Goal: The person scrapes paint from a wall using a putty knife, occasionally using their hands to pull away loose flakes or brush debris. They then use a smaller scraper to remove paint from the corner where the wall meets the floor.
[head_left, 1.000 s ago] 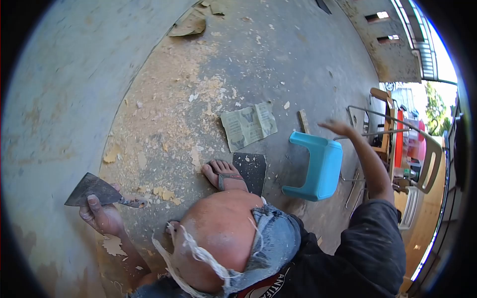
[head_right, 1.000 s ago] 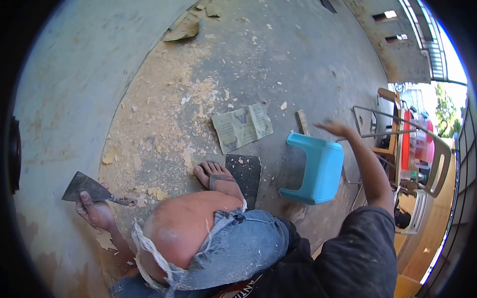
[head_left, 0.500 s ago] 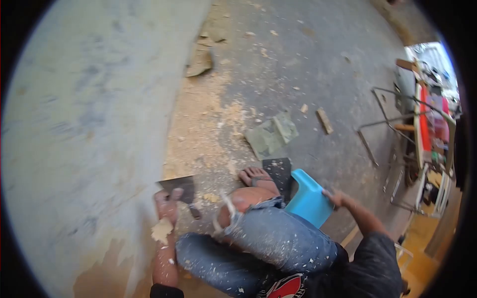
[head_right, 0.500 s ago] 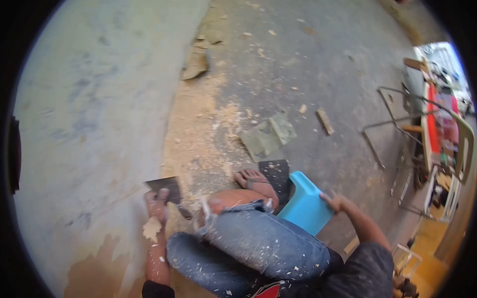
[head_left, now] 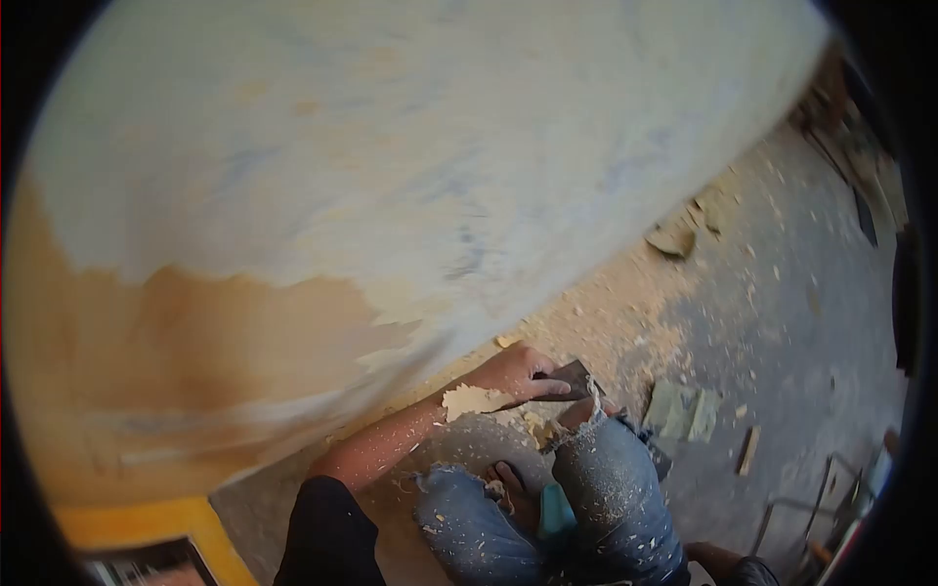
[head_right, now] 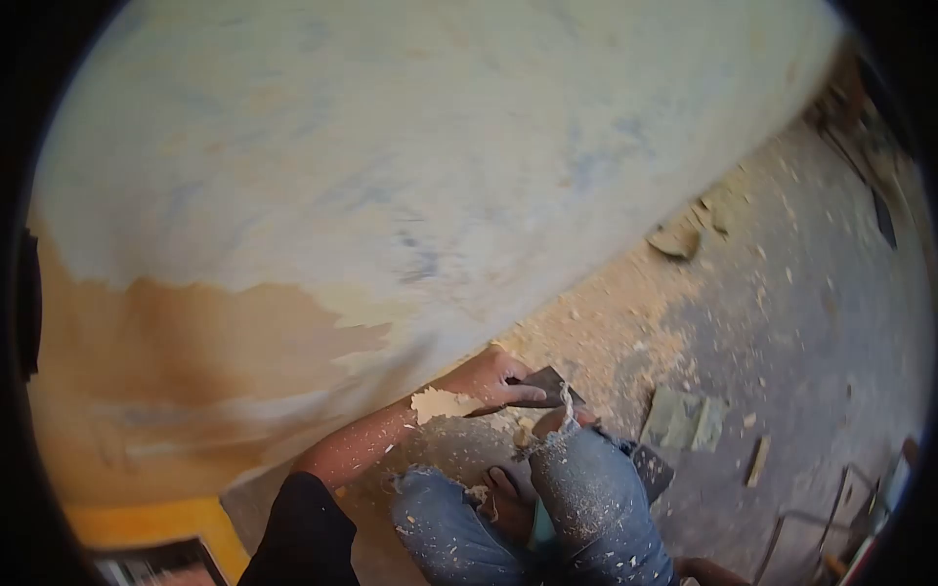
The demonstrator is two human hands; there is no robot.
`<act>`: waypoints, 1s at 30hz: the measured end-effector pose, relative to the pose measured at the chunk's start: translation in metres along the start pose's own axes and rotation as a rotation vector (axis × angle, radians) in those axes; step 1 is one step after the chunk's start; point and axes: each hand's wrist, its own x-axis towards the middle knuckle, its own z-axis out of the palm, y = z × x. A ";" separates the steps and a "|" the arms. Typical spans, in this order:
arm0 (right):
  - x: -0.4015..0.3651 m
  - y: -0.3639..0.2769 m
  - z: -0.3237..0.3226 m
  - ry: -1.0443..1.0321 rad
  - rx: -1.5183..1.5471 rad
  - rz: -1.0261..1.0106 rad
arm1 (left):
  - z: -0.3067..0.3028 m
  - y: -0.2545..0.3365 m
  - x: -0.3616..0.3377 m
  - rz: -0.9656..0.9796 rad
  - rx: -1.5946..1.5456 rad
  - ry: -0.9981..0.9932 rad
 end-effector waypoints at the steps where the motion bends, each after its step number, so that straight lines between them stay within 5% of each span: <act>1: 0.015 -0.001 -0.016 -0.032 -0.084 -0.024 | -0.005 -0.003 -0.012 0.000 0.026 0.072; 5: 0.145 -0.018 -0.105 -0.472 -0.881 -0.237 | -0.024 0.061 -0.108 -0.057 0.096 0.384; 7: -0.005 -0.183 -0.159 0.281 -0.780 -0.551 | -0.015 0.088 -0.149 -0.053 0.063 0.593; 8: -0.047 -0.222 -0.167 0.585 -0.438 -0.811 | -0.013 0.115 -0.168 -0.107 0.069 0.631; 10: -0.123 -0.303 -0.185 0.677 0.005 -1.036 | -0.008 0.099 -0.163 -0.062 -0.061 0.724; 13: -0.201 -0.347 -0.165 0.267 0.417 -1.427 | -0.003 0.143 -0.197 0.150 -0.348 0.930; 16: -0.250 -0.368 -0.108 -0.235 0.442 -1.708 | 0.032 0.178 -0.218 0.318 -0.818 1.155; 18: -0.288 -0.413 -0.099 -0.456 0.269 -1.611 | 0.023 0.160 -0.202 0.313 -0.974 1.193; 20: -0.313 -0.442 -0.097 -0.657 0.187 -1.288 | 0.025 0.159 -0.200 0.253 -1.104 1.242; 22: -0.317 -0.451 -0.097 -0.752 0.149 -1.152 | 0.035 0.146 -0.213 -0.044 -0.785 1.307; 25: -0.320 -0.440 -0.103 -0.109 -0.025 -1.315 | 0.076 0.104 -0.259 -0.198 -0.345 1.362; 27: -0.318 -0.436 -0.138 0.071 -0.032 -1.275 | 0.107 0.092 -0.290 -0.375 -0.085 1.286; 30: -0.305 -0.407 -0.186 0.230 -0.094 -1.425 | 0.211 0.051 -0.295 -0.584 -0.836 1.255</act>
